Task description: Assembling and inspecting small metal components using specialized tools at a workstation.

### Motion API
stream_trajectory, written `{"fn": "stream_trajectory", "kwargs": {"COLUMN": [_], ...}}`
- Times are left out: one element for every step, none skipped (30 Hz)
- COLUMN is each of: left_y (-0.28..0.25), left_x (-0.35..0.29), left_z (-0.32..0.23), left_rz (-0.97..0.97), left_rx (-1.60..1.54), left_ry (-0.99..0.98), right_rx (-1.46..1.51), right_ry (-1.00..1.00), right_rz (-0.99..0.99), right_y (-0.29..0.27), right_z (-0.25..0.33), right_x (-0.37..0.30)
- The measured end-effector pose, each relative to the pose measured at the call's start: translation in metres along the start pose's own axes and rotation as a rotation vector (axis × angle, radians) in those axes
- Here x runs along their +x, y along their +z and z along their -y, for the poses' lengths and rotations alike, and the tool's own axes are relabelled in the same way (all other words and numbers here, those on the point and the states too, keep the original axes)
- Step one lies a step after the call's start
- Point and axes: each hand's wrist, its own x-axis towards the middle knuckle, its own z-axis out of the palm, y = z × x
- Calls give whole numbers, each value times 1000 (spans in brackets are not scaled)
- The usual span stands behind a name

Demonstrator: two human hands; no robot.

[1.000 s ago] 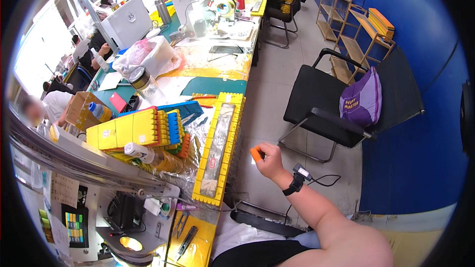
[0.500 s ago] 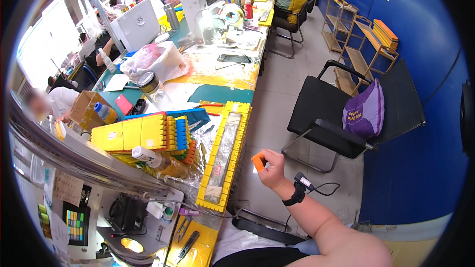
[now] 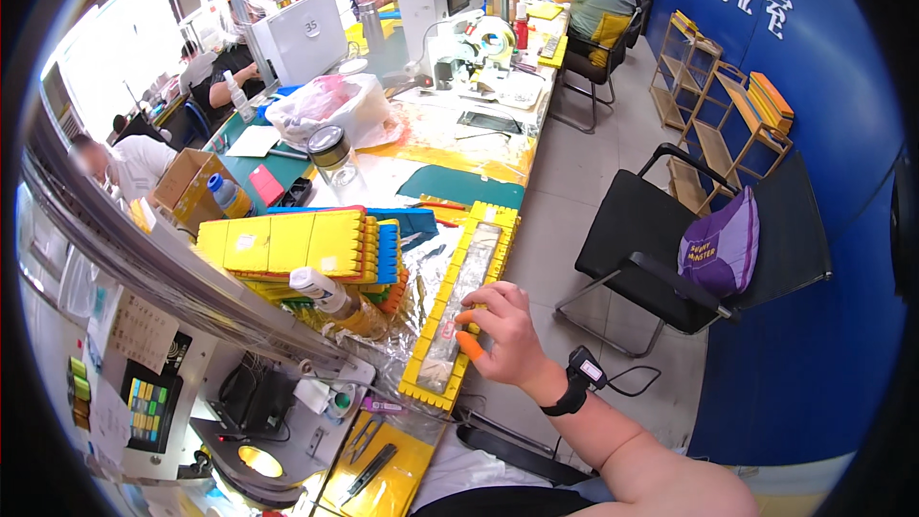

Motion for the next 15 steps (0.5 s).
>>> {"fn": "stream_trajectory", "kwargs": {"left_y": [0,-2,-2,-3,-3,-4,-5,-8,-9,-9,-9,-10,-9,-7,-7], "left_x": [-1,-1,-2,-3,-3,-3,-2,0,2,2,2,1,2,2,1], "left_z": [2,3,4,5,6,6,6,4,3,3,3,2,2,3,3], "left_rz": [-4,15,34,30,25,20,19,23,27,27,25,24,24,3,-22], "left_rx": [-1,1,2,2,-17,-35,-37,-19,-2,-5,-19,-31,-34,-34,-31], "left_ry": [-7,1,9,3,0,0,-2,17,39,43,41,38,47,73,95], "right_rx": [-33,-32,-45,-56,-55,-43,-32,-34,-10,13,8,54,97,91,378], "right_ry": [8,2,6,10,5,8,11,10,-1,-10,-8,-11,-16,-13,7], "right_rz": [41,46,43,40,44,53,62,63,26,-13,-17,-54,-95,-105,-58], "right_y": [2,4,4,5,5,4,3,1,-2,-7,-14,-23,-33,-47,-62], "right_z": [-1,-1,0,0,1,1,2,2,0,-1,-1,2,6,17,37], "right_x": [0,0,-1,-1,0,1,2,4,6,9,14,19,26,35,46]}}
